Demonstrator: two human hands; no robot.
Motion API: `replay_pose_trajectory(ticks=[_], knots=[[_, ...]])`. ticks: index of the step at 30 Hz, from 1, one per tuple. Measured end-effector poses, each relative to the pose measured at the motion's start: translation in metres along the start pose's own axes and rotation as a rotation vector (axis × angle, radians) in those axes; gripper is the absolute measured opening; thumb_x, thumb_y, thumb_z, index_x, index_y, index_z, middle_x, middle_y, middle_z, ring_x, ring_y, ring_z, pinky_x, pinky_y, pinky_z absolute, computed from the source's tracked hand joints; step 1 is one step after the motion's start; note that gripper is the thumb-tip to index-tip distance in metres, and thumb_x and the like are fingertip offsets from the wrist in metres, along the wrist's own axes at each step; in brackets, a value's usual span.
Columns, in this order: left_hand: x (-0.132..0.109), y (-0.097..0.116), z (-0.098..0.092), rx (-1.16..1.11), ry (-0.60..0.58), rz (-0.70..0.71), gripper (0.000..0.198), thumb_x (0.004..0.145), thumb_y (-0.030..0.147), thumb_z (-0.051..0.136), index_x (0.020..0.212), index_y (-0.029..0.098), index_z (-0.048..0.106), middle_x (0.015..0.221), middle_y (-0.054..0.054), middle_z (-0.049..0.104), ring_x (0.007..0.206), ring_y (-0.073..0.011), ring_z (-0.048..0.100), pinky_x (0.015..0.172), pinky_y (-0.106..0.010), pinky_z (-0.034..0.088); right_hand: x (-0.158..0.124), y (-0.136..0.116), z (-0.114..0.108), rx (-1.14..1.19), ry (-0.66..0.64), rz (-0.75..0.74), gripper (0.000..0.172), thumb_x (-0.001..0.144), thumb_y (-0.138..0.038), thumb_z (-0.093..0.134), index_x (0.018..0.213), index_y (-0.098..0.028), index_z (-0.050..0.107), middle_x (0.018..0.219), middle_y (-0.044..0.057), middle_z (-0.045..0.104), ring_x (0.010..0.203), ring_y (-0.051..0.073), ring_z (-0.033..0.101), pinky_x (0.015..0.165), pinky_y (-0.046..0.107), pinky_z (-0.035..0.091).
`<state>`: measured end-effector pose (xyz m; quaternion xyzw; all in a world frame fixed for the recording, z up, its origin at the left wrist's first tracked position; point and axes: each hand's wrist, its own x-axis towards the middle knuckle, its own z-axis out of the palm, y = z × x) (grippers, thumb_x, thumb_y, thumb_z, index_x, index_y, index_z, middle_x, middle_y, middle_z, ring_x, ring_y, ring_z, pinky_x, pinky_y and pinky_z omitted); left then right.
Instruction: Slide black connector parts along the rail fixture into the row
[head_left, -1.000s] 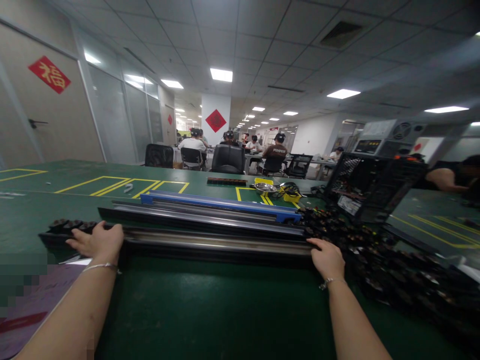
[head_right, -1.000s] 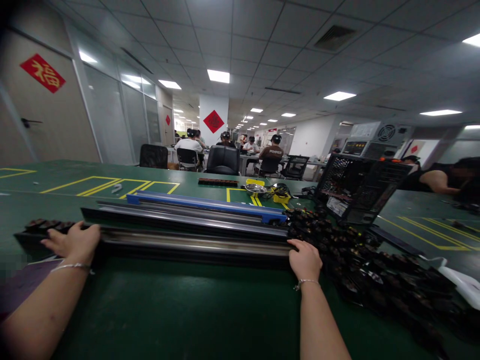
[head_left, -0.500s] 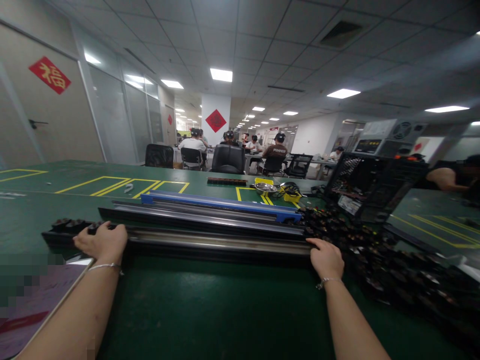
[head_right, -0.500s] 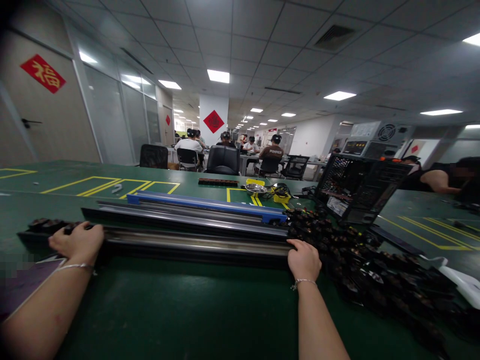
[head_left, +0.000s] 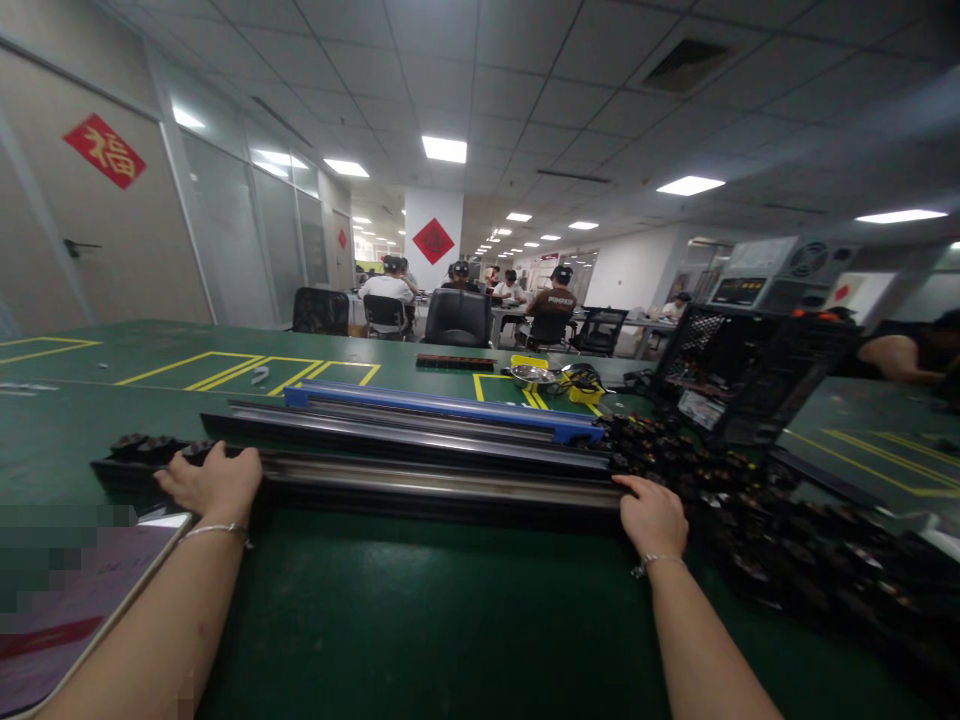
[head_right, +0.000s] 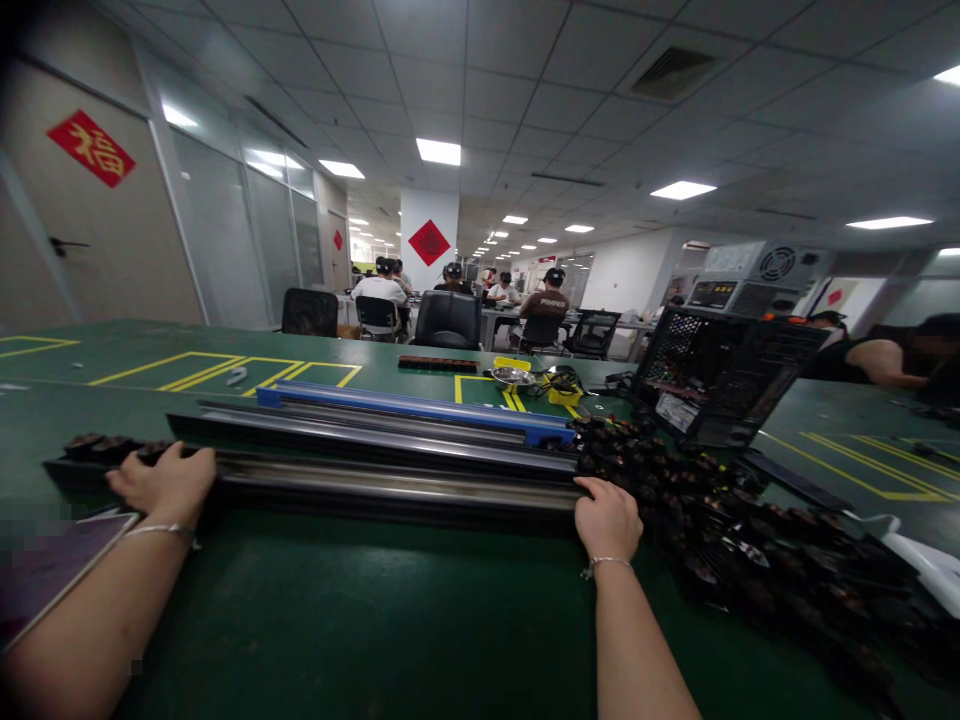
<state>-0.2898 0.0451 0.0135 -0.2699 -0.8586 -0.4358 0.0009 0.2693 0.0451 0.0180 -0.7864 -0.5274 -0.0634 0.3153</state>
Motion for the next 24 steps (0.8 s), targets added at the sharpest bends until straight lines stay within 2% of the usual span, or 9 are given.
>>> replay_pose_trajectory(ticks=[3,12,17,24], knots=[[-0.003,0.003,-0.003,-0.041,0.078,-0.077,0.062,0.066,0.044,0.051,0.122,0.017,0.055,0.142,-0.015,0.025,0.134,-0.041,0.012,0.106,-0.055,0.019,-0.001,-0.002,-0.001,-0.004,-0.008,0.005,0.043,0.07,-0.019,0.04,0.098,-0.031,0.071,0.115,-0.002,0.063,0.109,0.023,0.048,0.092,0.039,0.04],[-0.008,0.003,0.002,-0.079,0.136,-0.054,0.056,0.067,0.045,0.053,0.117,0.021,0.06,0.138,-0.013,0.033,0.132,-0.0391,0.02,0.106,-0.054,0.023,-0.001,-0.004,-0.002,-0.007,-0.011,0.008,0.043,0.072,-0.018,0.039,0.099,-0.03,0.071,0.116,-0.002,0.062,0.11,0.022,0.047,0.095,0.039,0.038],[-0.016,0.008,0.003,-0.094,0.102,-0.043,0.051,0.068,0.042,0.052,0.113,0.022,0.062,0.136,-0.011,0.035,0.132,-0.0369,0.02,0.107,-0.052,0.022,-0.002,-0.006,0.001,-0.018,-0.013,-0.023,0.042,0.073,-0.02,0.039,0.1,-0.03,0.07,0.117,-0.003,0.062,0.109,0.022,0.048,0.093,0.039,0.039],[-0.014,0.005,0.008,-0.049,0.156,-0.026,0.048,0.066,0.038,0.054,0.11,0.023,0.063,0.134,-0.009,0.039,0.13,-0.0349,0.025,0.106,-0.05,0.025,-0.001,-0.005,0.005,-0.035,0.001,-0.051,0.041,0.072,-0.021,0.041,0.1,-0.029,0.07,0.115,-0.004,0.064,0.108,0.023,0.049,0.092,0.039,0.039]])
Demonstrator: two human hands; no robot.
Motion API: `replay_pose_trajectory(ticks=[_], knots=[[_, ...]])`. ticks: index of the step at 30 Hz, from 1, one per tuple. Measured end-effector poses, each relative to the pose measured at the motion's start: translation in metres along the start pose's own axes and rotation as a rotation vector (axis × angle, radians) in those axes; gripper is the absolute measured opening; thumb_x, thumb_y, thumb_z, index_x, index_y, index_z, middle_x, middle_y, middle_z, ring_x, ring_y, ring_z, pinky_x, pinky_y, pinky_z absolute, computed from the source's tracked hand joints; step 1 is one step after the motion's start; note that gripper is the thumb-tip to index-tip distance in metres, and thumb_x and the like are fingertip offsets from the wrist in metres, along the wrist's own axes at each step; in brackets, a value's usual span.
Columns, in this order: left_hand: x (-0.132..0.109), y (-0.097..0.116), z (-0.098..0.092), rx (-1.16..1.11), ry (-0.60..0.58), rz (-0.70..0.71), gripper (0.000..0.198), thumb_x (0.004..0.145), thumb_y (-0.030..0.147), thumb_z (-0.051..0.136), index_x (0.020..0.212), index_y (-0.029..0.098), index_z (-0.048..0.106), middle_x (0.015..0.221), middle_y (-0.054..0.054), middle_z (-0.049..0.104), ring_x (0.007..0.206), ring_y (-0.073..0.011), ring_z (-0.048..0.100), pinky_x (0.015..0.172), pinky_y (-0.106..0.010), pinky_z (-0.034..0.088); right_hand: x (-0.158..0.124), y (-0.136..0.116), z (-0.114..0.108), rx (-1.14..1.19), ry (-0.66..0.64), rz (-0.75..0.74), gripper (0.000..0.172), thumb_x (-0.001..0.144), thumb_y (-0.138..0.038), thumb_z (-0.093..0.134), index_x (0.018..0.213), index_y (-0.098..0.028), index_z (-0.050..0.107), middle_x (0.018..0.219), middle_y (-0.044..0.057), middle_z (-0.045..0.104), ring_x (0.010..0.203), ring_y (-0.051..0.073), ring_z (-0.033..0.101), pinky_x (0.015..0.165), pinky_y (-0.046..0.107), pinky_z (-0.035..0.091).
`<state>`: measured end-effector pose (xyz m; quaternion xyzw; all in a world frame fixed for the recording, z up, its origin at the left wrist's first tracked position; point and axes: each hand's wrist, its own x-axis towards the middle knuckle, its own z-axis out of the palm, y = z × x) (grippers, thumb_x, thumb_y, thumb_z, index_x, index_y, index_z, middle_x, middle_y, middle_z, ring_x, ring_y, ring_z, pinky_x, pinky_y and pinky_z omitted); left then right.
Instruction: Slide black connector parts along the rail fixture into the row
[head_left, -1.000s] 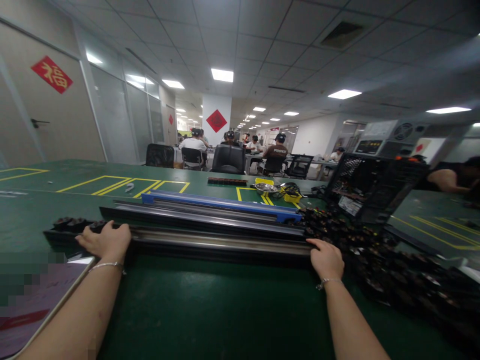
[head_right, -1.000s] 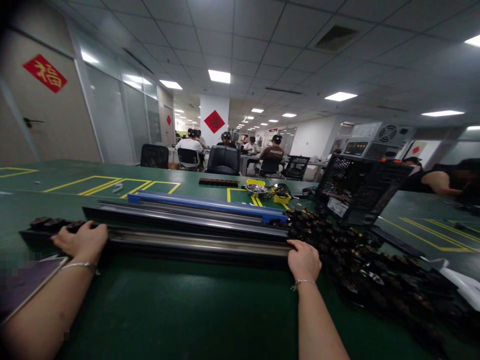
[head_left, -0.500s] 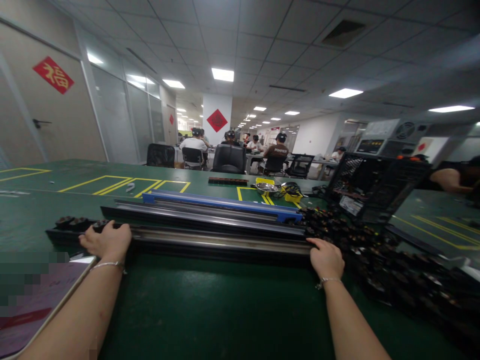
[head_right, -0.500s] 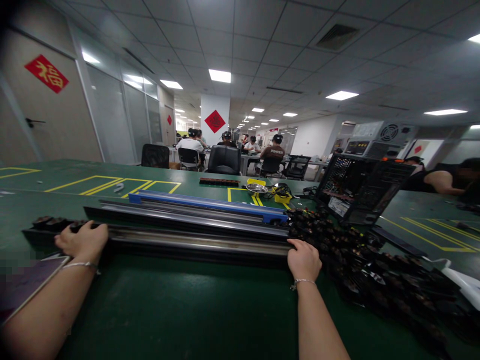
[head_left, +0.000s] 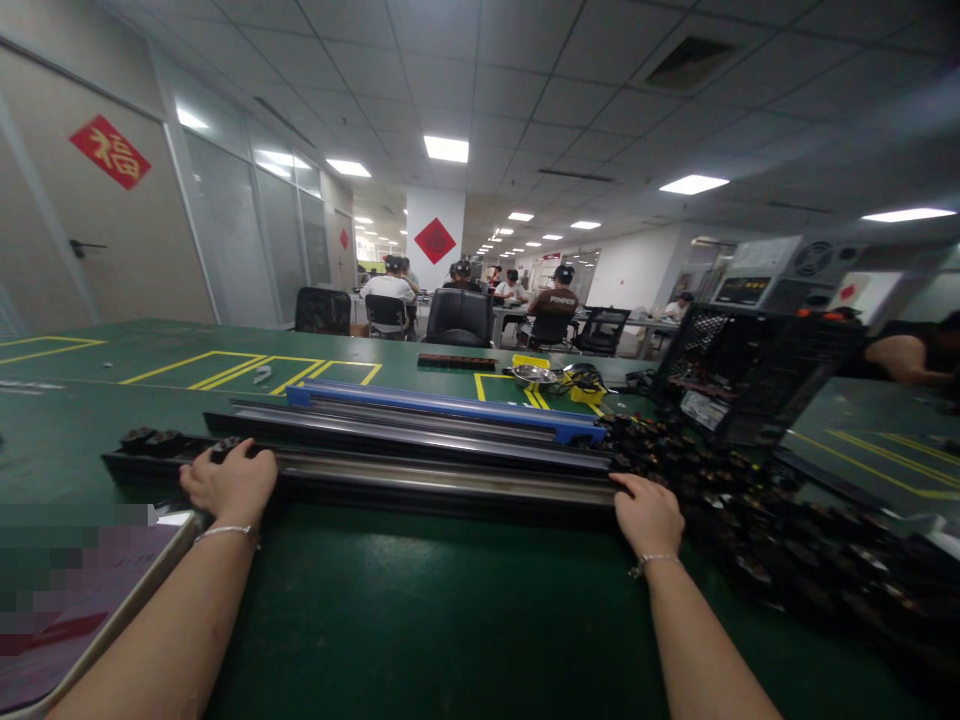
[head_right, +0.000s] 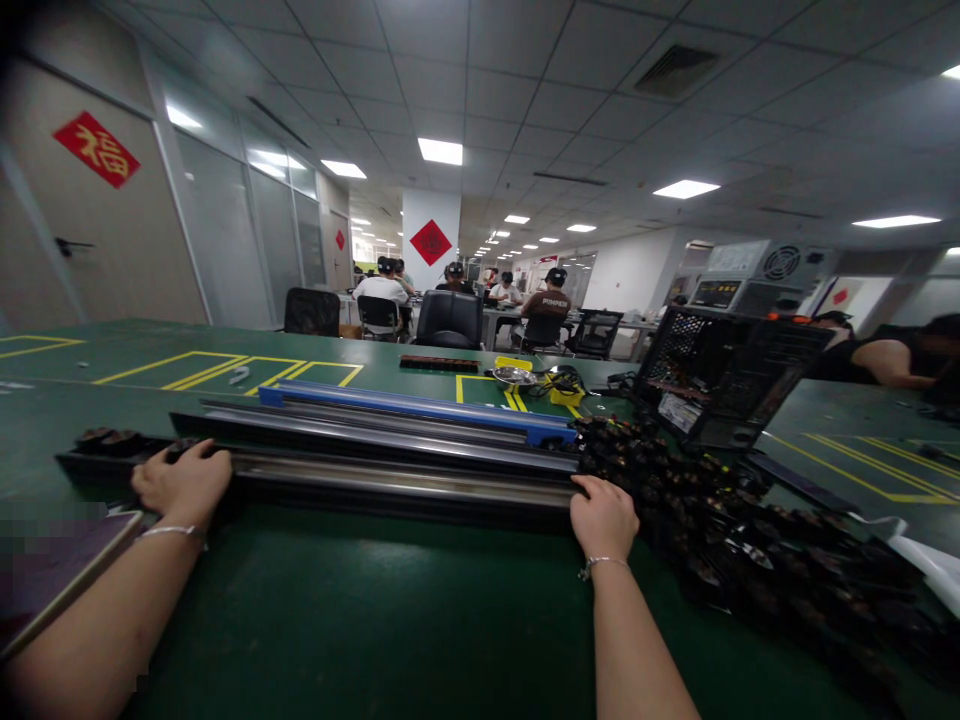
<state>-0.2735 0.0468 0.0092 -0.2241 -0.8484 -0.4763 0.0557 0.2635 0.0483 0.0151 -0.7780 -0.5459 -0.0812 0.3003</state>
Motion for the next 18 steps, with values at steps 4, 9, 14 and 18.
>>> replay_pose_trajectory(ticks=[4,9,14,18], knots=[[-0.007,0.008,-0.009,-0.059,-0.022,-0.04,0.042,0.067,0.034,0.051,0.105,0.023,0.065,0.132,-0.008,0.041,0.13,-0.0337,0.024,0.107,-0.048,0.025,0.002,0.003,0.004,0.011,0.036,-0.037,0.039,0.071,-0.022,0.042,0.097,-0.028,0.071,0.112,-0.003,0.065,0.105,0.022,0.05,0.093,0.038,0.039],[-0.015,0.02,-0.022,-0.058,-0.051,-0.08,0.038,0.067,0.033,0.049,0.101,0.025,0.066,0.132,-0.006,0.041,0.13,-0.0337,0.025,0.107,-0.048,0.024,0.003,0.004,0.007,0.013,0.051,-0.065,0.039,0.07,-0.022,0.043,0.095,-0.028,0.072,0.109,-0.004,0.066,0.103,0.022,0.051,0.095,0.036,0.038],[-0.012,0.016,-0.018,-0.015,-0.04,-0.047,0.042,0.068,0.035,0.049,0.106,0.025,0.065,0.132,-0.007,0.041,0.129,-0.0332,0.026,0.105,-0.048,0.024,0.003,0.004,0.007,0.003,0.052,-0.065,0.039,0.07,-0.021,0.042,0.095,-0.028,0.072,0.109,-0.004,0.066,0.104,0.021,0.052,0.096,0.036,0.036],[-0.01,0.011,-0.013,0.047,-0.015,0.029,0.044,0.073,0.038,0.046,0.114,0.029,0.061,0.13,-0.01,0.045,0.128,-0.0341,0.028,0.101,-0.052,0.026,0.002,0.003,0.006,0.001,0.055,-0.054,0.04,0.071,-0.022,0.041,0.096,-0.028,0.072,0.11,-0.004,0.066,0.104,0.022,0.052,0.095,0.038,0.037]])
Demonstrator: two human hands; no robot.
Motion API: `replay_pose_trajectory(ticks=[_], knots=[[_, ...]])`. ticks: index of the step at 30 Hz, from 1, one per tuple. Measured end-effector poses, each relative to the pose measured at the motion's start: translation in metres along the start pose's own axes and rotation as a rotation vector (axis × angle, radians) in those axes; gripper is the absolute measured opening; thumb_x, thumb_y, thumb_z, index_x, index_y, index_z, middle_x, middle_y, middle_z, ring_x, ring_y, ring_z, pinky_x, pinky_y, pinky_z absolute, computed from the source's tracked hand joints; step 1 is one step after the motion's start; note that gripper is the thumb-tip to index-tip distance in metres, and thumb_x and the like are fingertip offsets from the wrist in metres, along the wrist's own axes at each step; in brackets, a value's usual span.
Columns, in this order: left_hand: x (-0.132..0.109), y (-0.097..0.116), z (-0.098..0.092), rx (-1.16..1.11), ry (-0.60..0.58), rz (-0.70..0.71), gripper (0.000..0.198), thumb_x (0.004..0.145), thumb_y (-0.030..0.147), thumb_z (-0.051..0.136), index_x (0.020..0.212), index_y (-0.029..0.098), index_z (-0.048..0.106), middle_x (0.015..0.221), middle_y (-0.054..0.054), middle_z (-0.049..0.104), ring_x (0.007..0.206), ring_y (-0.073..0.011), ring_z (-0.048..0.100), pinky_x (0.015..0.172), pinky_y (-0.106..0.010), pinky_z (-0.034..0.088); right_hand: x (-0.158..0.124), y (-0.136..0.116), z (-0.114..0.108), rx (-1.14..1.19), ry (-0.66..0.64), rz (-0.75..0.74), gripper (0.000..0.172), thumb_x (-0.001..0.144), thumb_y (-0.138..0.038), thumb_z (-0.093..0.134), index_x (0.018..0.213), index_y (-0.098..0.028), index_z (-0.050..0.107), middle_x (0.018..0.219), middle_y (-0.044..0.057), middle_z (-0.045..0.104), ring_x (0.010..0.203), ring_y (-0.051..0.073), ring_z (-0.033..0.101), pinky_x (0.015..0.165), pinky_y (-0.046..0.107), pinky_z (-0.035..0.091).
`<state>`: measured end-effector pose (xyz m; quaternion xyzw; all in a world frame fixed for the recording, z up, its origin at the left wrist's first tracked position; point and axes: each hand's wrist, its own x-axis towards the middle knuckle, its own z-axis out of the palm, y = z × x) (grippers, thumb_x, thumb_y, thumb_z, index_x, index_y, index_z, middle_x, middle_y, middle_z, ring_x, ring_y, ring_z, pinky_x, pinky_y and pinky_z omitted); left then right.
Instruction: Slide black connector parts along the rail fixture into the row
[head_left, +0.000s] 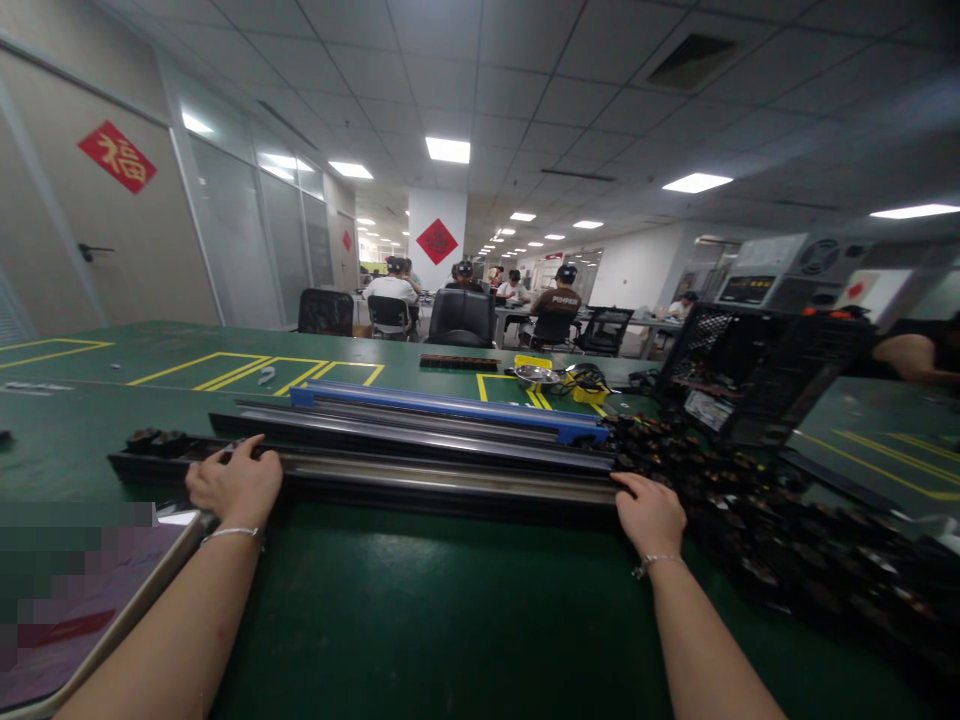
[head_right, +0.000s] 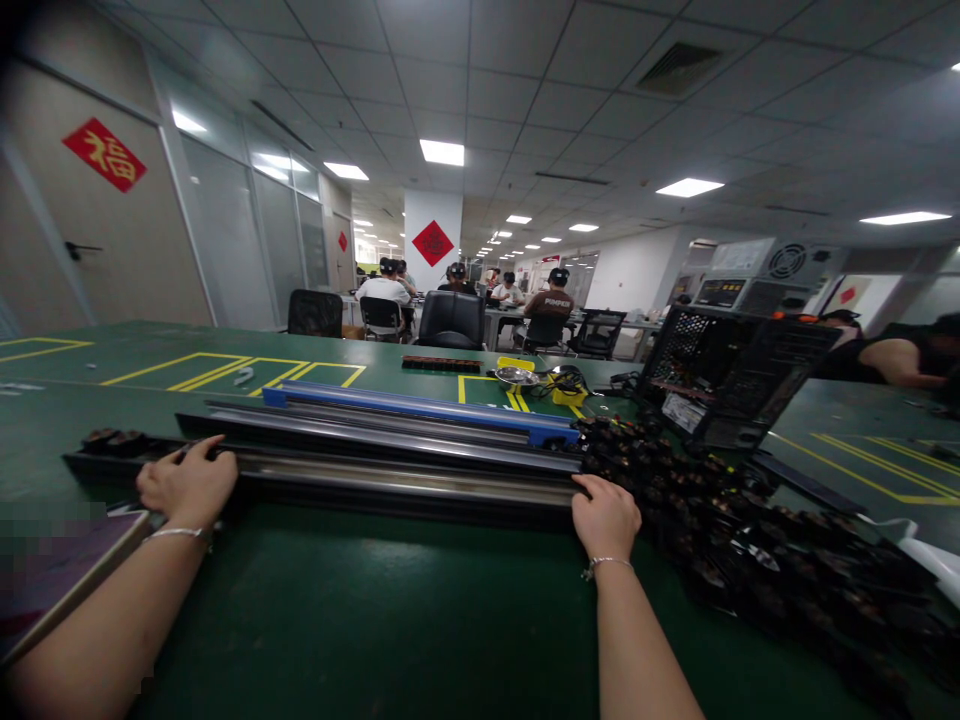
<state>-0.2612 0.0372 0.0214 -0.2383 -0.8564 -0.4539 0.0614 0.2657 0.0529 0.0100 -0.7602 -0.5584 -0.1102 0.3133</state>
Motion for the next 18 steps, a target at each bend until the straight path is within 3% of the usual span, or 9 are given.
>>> replay_pose_trajectory(ticks=[3,6,10,18], knots=[[-0.0002,-0.0001,0.0007,0.042,0.005,0.042,0.049,0.075,0.038,0.046,0.123,0.032,0.053,0.126,-0.011,0.05,0.126,-0.0341,0.031,0.097,-0.053,0.029,0.0001,0.0,0.0,-0.001,0.002,-0.008,0.039,0.07,-0.021,0.042,0.095,-0.028,0.072,0.109,-0.004,0.066,0.103,0.022,0.052,0.095,0.038,0.037],[-0.0003,0.001,-0.0006,0.118,0.005,0.056,0.054,0.075,0.038,0.046,0.128,0.025,0.047,0.124,-0.015,0.053,0.123,-0.0332,0.035,0.094,-0.05,0.031,0.0008,0.0005,0.0002,-0.004,0.004,-0.014,0.04,0.07,-0.021,0.042,0.095,-0.028,0.072,0.109,-0.005,0.066,0.103,0.022,0.052,0.095,0.037,0.037],[0.0009,0.0012,-0.003,0.183,-0.005,0.06,0.053,0.073,0.038,0.046,0.119,0.014,0.054,0.119,-0.019,0.055,0.118,-0.0329,0.042,0.092,-0.047,0.034,0.0012,0.001,-0.0003,-0.005,0.0,-0.014,0.04,0.07,-0.021,0.042,0.096,-0.028,0.072,0.109,-0.004,0.066,0.103,0.021,0.052,0.094,0.036,0.037],[0.0019,0.0019,-0.0056,0.216,-0.061,0.072,0.052,0.07,0.042,0.047,0.113,0.015,0.059,0.118,-0.018,0.056,0.116,-0.0338,0.045,0.09,-0.045,0.038,0.0016,0.0019,0.0006,0.0,-0.005,-0.004,0.04,0.07,-0.023,0.042,0.096,-0.029,0.071,0.111,-0.004,0.066,0.103,0.022,0.052,0.094,0.038,0.037]])
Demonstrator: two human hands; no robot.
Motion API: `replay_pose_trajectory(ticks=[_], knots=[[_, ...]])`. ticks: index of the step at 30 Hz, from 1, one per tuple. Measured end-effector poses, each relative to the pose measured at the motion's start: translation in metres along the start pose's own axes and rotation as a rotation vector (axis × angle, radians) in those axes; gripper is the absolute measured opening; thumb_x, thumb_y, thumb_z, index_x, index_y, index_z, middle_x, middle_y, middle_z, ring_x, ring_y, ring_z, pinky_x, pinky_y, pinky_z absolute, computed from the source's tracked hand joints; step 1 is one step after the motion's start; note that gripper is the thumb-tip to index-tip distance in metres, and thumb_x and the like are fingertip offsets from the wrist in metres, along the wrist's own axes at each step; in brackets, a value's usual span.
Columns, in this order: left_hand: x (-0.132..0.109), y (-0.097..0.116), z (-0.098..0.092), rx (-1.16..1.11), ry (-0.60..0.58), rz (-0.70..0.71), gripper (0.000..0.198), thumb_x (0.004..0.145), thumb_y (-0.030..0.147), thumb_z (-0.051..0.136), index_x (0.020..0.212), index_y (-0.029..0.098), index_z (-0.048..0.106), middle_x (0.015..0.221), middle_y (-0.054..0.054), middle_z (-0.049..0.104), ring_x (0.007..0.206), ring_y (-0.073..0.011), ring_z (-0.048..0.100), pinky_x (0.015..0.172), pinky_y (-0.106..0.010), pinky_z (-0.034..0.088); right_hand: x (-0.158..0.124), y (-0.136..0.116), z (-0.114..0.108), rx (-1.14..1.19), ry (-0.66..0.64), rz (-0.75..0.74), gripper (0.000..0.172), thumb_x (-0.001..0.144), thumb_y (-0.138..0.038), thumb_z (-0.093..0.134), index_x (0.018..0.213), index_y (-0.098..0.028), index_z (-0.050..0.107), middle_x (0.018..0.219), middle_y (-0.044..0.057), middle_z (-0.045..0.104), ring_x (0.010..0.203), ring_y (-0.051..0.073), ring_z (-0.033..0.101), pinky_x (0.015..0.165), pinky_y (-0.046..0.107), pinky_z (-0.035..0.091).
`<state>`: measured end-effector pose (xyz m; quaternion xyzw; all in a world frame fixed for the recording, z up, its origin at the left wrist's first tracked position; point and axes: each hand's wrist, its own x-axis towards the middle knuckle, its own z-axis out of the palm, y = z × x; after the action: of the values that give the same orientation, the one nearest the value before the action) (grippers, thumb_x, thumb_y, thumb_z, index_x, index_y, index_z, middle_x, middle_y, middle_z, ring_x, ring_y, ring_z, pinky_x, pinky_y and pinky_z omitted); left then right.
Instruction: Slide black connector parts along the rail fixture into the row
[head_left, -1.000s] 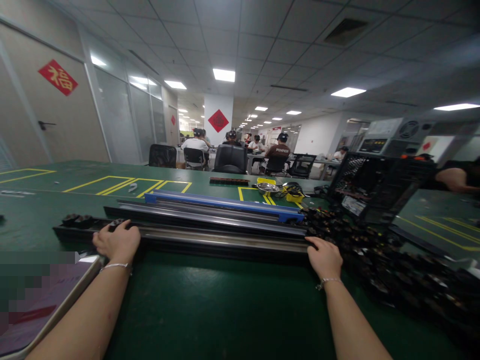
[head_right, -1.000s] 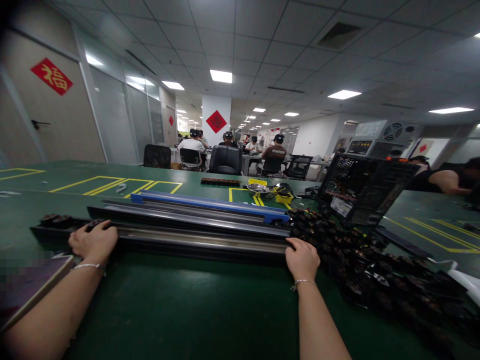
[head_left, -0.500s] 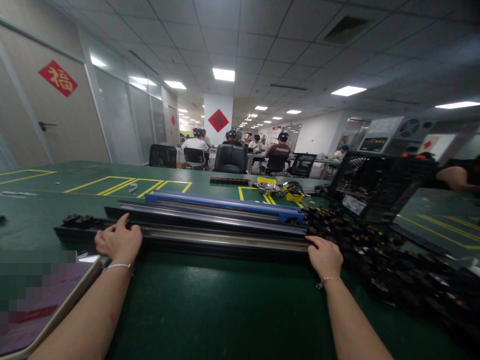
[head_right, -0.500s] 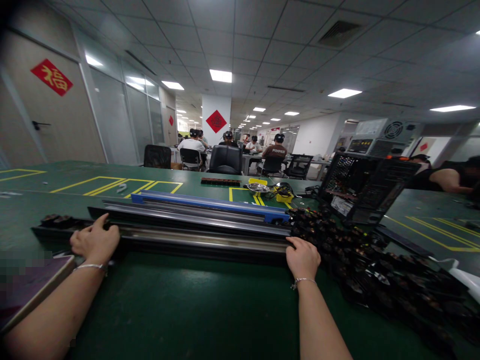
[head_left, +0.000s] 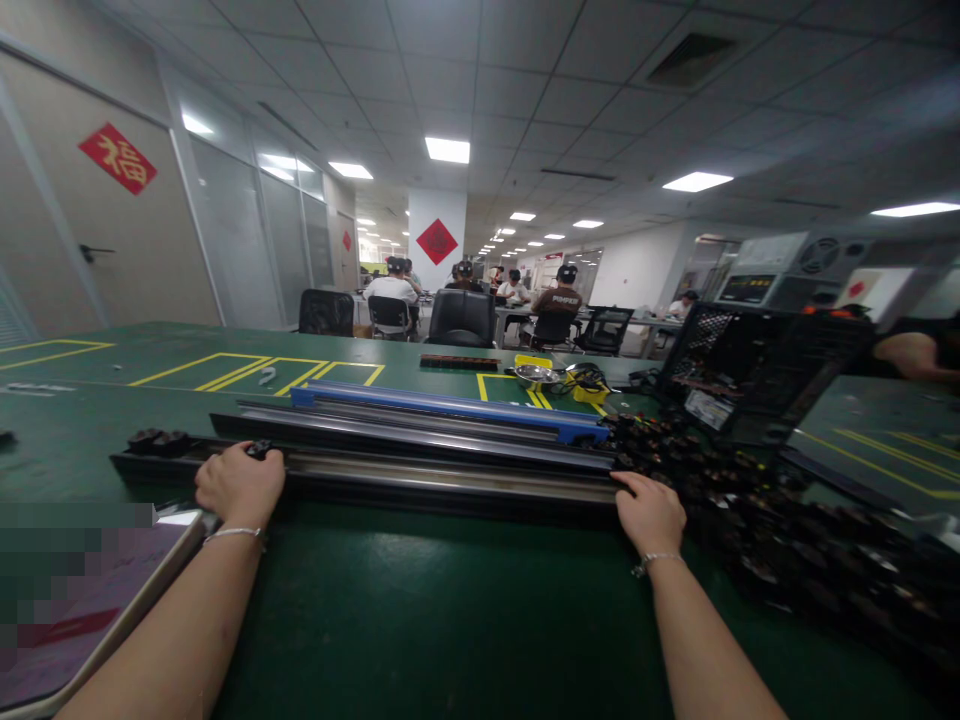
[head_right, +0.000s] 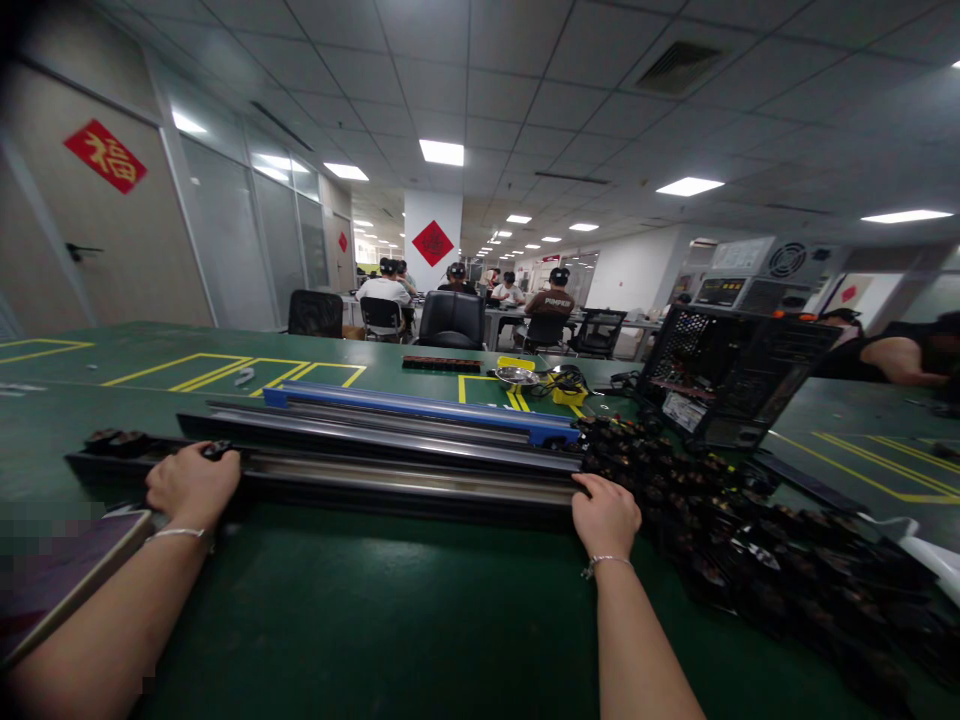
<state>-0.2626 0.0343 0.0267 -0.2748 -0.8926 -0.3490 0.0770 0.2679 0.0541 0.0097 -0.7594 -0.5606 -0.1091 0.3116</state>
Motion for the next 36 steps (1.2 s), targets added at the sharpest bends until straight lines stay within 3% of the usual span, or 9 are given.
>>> replay_pose_trajectory(ticks=[12,36], knots=[[-0.009,0.005,-0.005,-0.03,-0.012,0.045,0.051,0.069,0.042,0.051,0.11,0.014,0.061,0.114,-0.02,0.059,0.112,-0.0373,0.048,0.087,-0.046,0.041,0.0,-0.003,-0.001,-0.01,-0.016,0.017,0.04,0.071,-0.023,0.041,0.096,-0.029,0.071,0.112,-0.004,0.065,0.103,0.022,0.051,0.094,0.037,0.036],[-0.017,0.013,-0.006,0.039,-0.052,0.152,0.048,0.069,0.047,0.049,0.101,0.014,0.064,0.101,-0.018,0.064,0.101,-0.0349,0.056,0.084,-0.043,0.041,-0.003,-0.01,-0.007,0.042,-0.081,0.081,0.039,0.072,-0.024,0.041,0.097,-0.033,0.07,0.118,-0.003,0.061,0.107,0.025,0.047,0.092,0.045,0.039]])
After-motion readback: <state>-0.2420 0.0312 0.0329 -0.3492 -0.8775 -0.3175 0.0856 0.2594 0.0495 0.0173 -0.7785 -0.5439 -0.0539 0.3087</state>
